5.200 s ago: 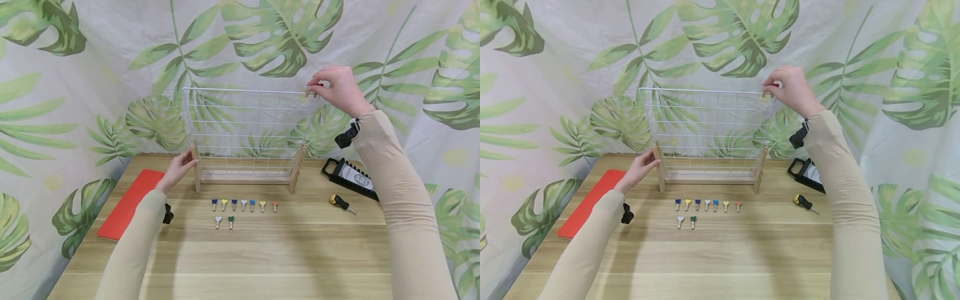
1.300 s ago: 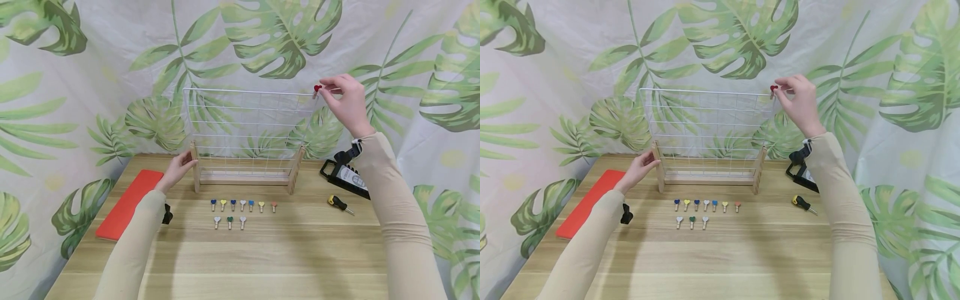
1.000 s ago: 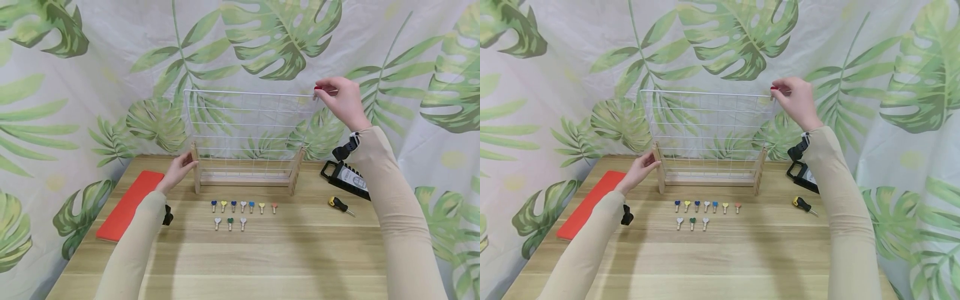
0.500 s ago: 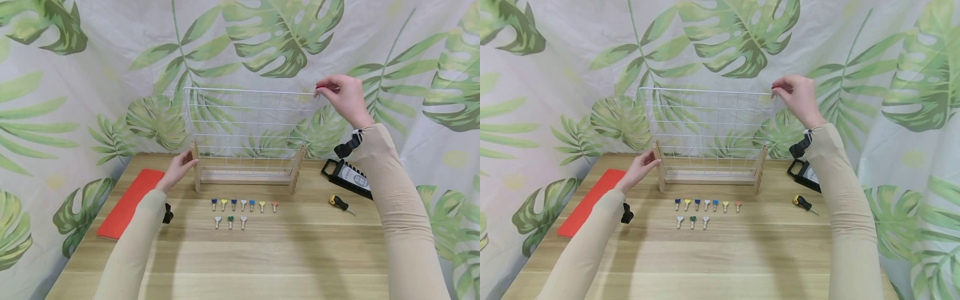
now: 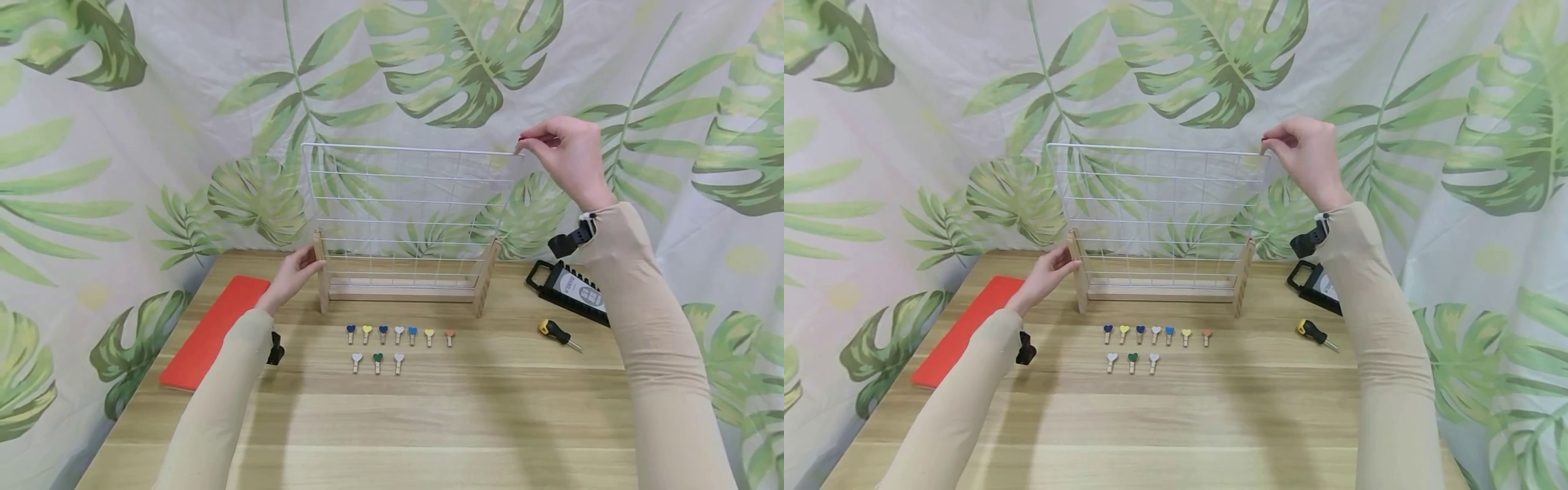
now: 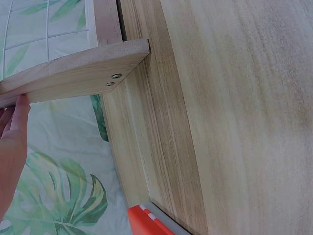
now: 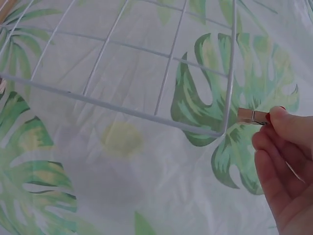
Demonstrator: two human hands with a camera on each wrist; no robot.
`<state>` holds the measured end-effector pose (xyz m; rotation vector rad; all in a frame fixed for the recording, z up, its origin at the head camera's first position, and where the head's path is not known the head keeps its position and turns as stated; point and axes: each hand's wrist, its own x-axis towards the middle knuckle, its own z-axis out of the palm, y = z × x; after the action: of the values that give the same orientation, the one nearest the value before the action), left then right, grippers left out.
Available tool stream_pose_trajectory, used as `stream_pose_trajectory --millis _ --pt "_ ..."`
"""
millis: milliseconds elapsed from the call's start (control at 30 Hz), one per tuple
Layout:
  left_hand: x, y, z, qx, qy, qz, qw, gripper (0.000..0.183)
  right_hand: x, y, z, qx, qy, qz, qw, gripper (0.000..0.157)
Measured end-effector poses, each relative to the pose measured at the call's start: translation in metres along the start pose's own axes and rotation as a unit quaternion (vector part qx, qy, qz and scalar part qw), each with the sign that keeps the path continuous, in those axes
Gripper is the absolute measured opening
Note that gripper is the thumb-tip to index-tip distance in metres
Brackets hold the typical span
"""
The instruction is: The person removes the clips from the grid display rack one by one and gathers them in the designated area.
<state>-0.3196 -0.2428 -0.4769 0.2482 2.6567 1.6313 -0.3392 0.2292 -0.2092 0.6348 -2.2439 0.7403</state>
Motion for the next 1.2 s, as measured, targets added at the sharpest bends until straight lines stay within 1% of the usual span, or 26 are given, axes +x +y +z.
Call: stream_pose_trajectory --millis 167,333,500,667,867,1000,1133,1200 --pt "-0.001 0.001 0.0 -0.001 -0.003 -0.007 1.0 0.072 -0.009 -0.007 0.0 -0.007 -0.019 -0.003 1.0 0.017" --pt "-0.002 0.001 0.001 -0.006 -0.008 -0.006 0.9999 0.072 -0.029 -0.01 0.01 -0.002 -0.035 -0.022 0.999 0.014" --pt "-0.003 0.001 0.001 -0.006 -0.006 -0.008 0.9999 0.071 -0.055 -0.008 0.026 0.005 -0.071 -0.038 0.997 0.012" --pt "-0.002 0.001 0.001 -0.007 0.001 -0.004 1.0 0.071 -0.086 -0.005 0.051 0.034 -0.114 -0.04 0.992 0.01" --pt "0.0 0.001 0.002 -0.007 0.001 -0.003 1.0 0.07 -0.132 -0.002 0.092 0.058 -0.194 -0.022 0.979 0.012" --pt "-0.001 0.001 0.002 -0.006 0.001 -0.008 0.9999 0.071 -0.163 -0.004 0.117 0.078 -0.226 -0.022 0.971 0.011" --pt "-0.001 0.002 0.001 -0.005 0.0 -0.008 1.0 0.072 -0.193 -0.003 0.14 0.093 -0.269 -0.011 0.959 0.008" --pt "-0.001 0.002 0.001 -0.005 -0.001 -0.006 1.0 0.072 -0.207 -0.003 0.151 0.104 -0.297 0.003 0.949 0.009"
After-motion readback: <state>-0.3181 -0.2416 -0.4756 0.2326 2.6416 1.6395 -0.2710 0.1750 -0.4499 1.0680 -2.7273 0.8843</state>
